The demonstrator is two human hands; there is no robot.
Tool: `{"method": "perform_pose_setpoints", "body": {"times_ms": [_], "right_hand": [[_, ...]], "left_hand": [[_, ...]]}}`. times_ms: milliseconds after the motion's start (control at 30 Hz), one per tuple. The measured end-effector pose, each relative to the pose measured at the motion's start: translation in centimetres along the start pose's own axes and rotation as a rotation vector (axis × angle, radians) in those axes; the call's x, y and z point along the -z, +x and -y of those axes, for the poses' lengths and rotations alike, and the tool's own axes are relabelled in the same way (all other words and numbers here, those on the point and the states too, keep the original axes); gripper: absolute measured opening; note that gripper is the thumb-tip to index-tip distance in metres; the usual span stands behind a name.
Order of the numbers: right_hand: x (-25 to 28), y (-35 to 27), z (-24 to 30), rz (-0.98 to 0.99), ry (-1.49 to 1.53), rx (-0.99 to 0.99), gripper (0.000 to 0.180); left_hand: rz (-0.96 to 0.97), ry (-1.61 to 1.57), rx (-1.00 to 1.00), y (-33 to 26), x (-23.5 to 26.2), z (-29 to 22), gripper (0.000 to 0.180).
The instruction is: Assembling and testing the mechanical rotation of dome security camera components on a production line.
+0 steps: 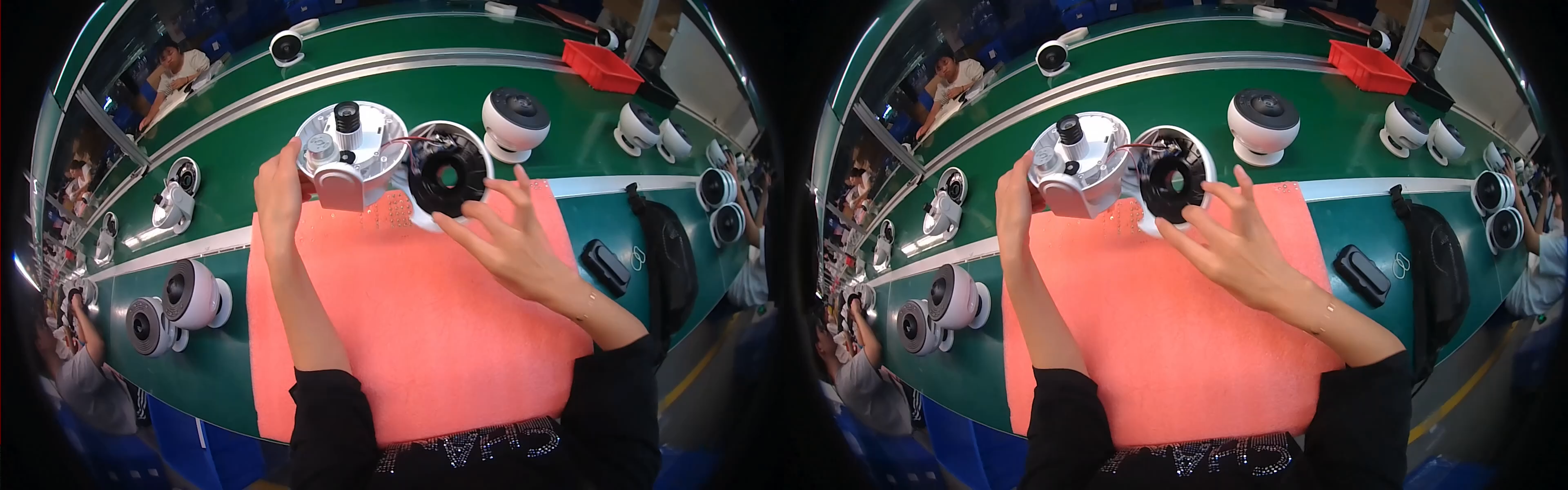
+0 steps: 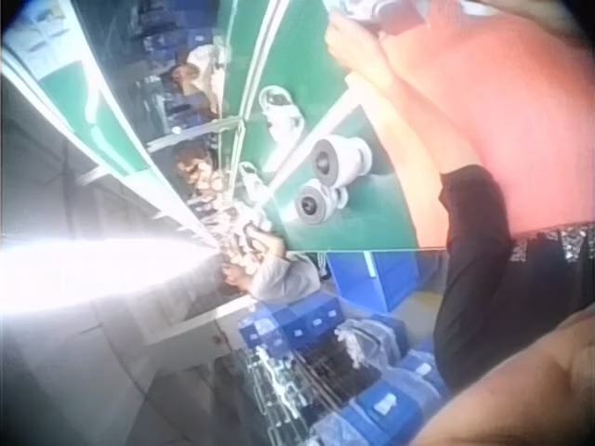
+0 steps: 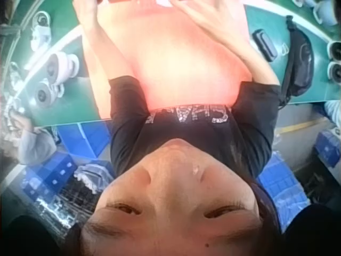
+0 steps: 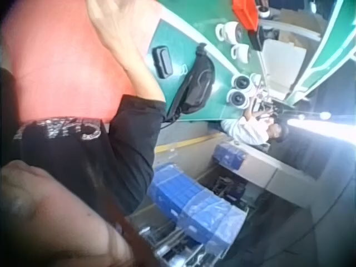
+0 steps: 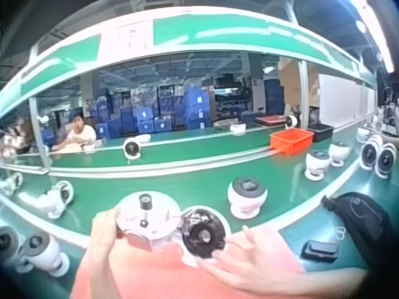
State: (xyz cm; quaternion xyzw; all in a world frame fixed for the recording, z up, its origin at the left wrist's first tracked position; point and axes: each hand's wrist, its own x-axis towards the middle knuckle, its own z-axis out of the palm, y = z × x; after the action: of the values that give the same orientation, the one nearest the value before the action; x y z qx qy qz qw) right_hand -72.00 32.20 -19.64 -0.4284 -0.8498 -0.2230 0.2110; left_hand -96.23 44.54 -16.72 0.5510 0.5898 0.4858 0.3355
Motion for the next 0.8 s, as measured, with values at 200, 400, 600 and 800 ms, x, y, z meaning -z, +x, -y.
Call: {"method": "perform_pose_setpoints", "body": {"times_ms": [200,400,600,800], "right_hand": [[8.2,-2.1,2.2,-0.075,0.462,0.014,0.031],[8.4,-3.7,4.0,0.149,1.483,-0.532,0.045],[5.8,-1.6,5.1,0.519,1.633,-0.828,0.039],[5.6,-0.8,5.0,0.451,1.721,-0.965,0.037]], "left_hand": [[0.347,-0.181,-0.149,1.0,1.1,4.1,0.040],[1.758,-0.051,-0.226,-1.4,-4.0,1.4,0.027],[1.940,0.077,-0.319,-5.2,-7.9,1.6,0.031],[0.977,0.164,-0.188,-6.7,-1.1,0.5,0.033]]}}
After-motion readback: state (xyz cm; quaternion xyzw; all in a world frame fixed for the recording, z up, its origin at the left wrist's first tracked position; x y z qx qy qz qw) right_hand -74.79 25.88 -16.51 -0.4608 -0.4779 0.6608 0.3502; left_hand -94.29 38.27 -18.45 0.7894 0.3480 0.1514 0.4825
